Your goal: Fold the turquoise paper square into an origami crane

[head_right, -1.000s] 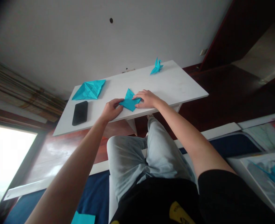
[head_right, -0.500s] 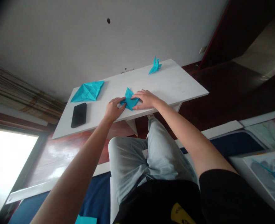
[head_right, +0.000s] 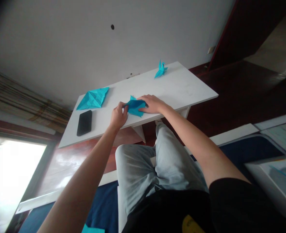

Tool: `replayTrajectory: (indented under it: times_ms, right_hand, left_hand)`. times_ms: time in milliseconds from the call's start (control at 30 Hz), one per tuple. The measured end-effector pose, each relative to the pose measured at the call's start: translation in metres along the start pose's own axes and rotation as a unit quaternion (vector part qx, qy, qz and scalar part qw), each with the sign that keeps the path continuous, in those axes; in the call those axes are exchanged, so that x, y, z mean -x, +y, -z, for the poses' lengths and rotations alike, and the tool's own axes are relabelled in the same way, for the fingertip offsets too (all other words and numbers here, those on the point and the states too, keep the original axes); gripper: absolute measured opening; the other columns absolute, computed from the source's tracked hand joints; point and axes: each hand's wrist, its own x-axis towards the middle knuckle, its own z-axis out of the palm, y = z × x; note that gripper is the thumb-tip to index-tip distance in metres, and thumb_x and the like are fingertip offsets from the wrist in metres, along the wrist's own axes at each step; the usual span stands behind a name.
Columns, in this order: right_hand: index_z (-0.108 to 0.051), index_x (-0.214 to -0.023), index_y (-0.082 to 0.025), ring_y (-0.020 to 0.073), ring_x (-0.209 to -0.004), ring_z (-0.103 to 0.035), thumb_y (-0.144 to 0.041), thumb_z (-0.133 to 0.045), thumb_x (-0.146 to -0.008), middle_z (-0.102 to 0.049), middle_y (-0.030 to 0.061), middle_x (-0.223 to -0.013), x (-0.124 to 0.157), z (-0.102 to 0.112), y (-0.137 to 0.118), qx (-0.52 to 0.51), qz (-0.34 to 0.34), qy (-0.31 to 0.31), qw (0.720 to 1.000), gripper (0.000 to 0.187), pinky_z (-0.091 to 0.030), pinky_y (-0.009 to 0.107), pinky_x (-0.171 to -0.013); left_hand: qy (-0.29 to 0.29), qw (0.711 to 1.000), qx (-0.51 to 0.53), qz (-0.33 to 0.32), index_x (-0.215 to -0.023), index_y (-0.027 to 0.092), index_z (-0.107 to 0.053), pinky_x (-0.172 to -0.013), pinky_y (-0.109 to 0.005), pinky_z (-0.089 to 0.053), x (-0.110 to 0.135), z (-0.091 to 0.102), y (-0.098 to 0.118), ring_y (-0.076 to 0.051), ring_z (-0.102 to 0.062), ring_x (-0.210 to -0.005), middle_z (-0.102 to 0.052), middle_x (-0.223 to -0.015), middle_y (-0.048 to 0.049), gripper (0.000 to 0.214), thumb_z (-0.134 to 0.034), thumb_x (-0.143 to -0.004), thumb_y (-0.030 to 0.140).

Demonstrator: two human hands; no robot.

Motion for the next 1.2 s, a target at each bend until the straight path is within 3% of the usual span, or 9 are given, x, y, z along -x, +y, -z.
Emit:
replayTrajectory:
  times_ms: [100, 167, 333, 400, 500, 633, 800, 1100, 1200]
  right_hand:
    - [-0.081, -0.172, -0.023, 0.0472, -0.158, -0.081, -0.043, -0.078, -0.114, -0.086, 0.0191, -0.176, 0.000, -0.003, 0.003, -0.003, -0.017, 0.010, 1.000, 0.061, -0.060, 0.068, -0.139]
    - [-0.082, -0.169, -0.027, 0.0458, -0.158, -0.081, -0.037, -0.078, -0.113, -0.087, 0.0160, -0.175, -0.001, -0.004, 0.004, -0.006, -0.013, 0.009, 1.000, 0.058, -0.060, 0.067, -0.139]
    - [-0.071, -0.181, -0.019, 0.0482, -0.159, -0.081, -0.035, -0.084, -0.105, -0.084, 0.0239, -0.176, 0.000, -0.007, 0.006, -0.011, -0.002, 0.033, 0.999, 0.079, -0.062, 0.067, -0.138]
    - [-0.065, -0.186, -0.016, 0.0497, -0.158, -0.081, -0.035, -0.087, -0.102, -0.084, 0.0269, -0.174, 0.001, -0.008, 0.005, -0.008, -0.005, 0.052, 0.999, 0.089, -0.063, 0.069, -0.137]
    - [-0.068, -0.181, -0.017, 0.0497, -0.153, -0.084, -0.036, -0.087, -0.102, -0.087, 0.0263, -0.169, 0.002, -0.008, 0.002, 0.001, -0.009, 0.056, 0.998, 0.082, -0.065, 0.068, -0.135]
    - [-0.077, -0.172, -0.020, 0.0490, -0.154, -0.084, -0.038, -0.083, -0.108, -0.088, 0.0223, -0.171, 0.001, -0.003, -0.004, 0.014, 0.007, 0.018, 1.000, 0.067, -0.064, 0.066, -0.135]
    - [-0.077, -0.174, -0.024, 0.0491, -0.157, -0.083, -0.041, -0.084, -0.109, -0.087, 0.0203, -0.174, -0.001, -0.005, -0.003, 0.029, 0.024, 0.004, 0.999, 0.067, -0.063, 0.069, -0.136]
    - [-0.080, -0.173, -0.033, 0.0485, -0.155, -0.083, -0.059, -0.095, -0.105, -0.090, 0.0131, -0.171, 0.000, -0.007, -0.004, 0.043, 0.030, -0.014, 0.999, 0.075, -0.060, 0.068, -0.136]
    - [-0.079, -0.174, -0.029, 0.0499, -0.159, -0.081, -0.062, -0.094, -0.105, -0.088, 0.0165, -0.175, 0.000, -0.006, -0.007, 0.043, 0.028, -0.021, 0.998, 0.078, -0.059, 0.070, -0.138]
  left_hand:
    - [0.005, 1.000, 0.010, 0.000, -0.133, 0.027, -0.074, -0.120, -0.053, -0.073, 0.001, 0.000, 0.001, -0.036, -0.094, -0.131, -0.097, -0.143, -0.0167, 0.014, -0.069, -0.120, 0.024]
    - [0.002, 1.000, 0.025, 0.000, -0.140, 0.027, -0.073, -0.121, -0.052, -0.074, 0.001, 0.000, 0.002, -0.034, -0.094, -0.135, -0.096, -0.149, -0.0147, 0.028, -0.073, -0.113, 0.018]
    - [-0.001, 0.999, 0.033, -0.005, -0.167, 0.025, -0.075, -0.133, -0.059, -0.070, -0.005, 0.001, 0.007, -0.038, -0.091, -0.148, -0.094, -0.159, -0.0155, 0.062, -0.065, -0.109, 0.008]
    - [-0.007, 1.000, 0.024, -0.003, -0.169, 0.024, -0.079, -0.137, -0.060, -0.068, -0.007, 0.002, 0.008, -0.038, -0.089, -0.151, -0.095, -0.159, -0.0152, 0.067, -0.065, -0.106, 0.005]
    - [-0.016, 1.000, 0.009, 0.005, -0.166, 0.024, -0.085, -0.135, -0.058, -0.069, -0.007, 0.003, 0.009, -0.039, -0.090, -0.146, -0.095, -0.157, -0.0153, 0.078, -0.067, -0.095, -0.002]
    - [0.011, 1.000, -0.017, 0.024, -0.152, 0.027, -0.089, -0.129, -0.058, -0.070, -0.005, 0.005, 0.008, -0.041, -0.089, -0.143, -0.094, -0.154, -0.0160, 0.066, -0.069, -0.096, -0.003]
    - [0.030, 0.998, -0.042, 0.046, -0.128, 0.028, -0.087, -0.105, -0.051, -0.071, -0.004, 0.005, 0.010, -0.037, -0.088, -0.112, -0.090, -0.121, -0.0113, 0.048, -0.075, -0.092, -0.002]
    - [0.054, 0.997, -0.052, 0.037, -0.130, 0.030, -0.082, -0.115, -0.056, -0.069, 0.000, 0.009, 0.016, -0.041, -0.086, -0.131, -0.088, -0.137, -0.0140, 0.035, -0.079, -0.104, 0.007]
    - [0.066, 0.996, -0.038, 0.042, -0.137, 0.027, -0.080, -0.114, -0.054, -0.068, -0.001, 0.008, 0.018, -0.039, -0.087, -0.130, -0.088, -0.141, -0.0153, 0.031, -0.076, -0.110, 0.012]
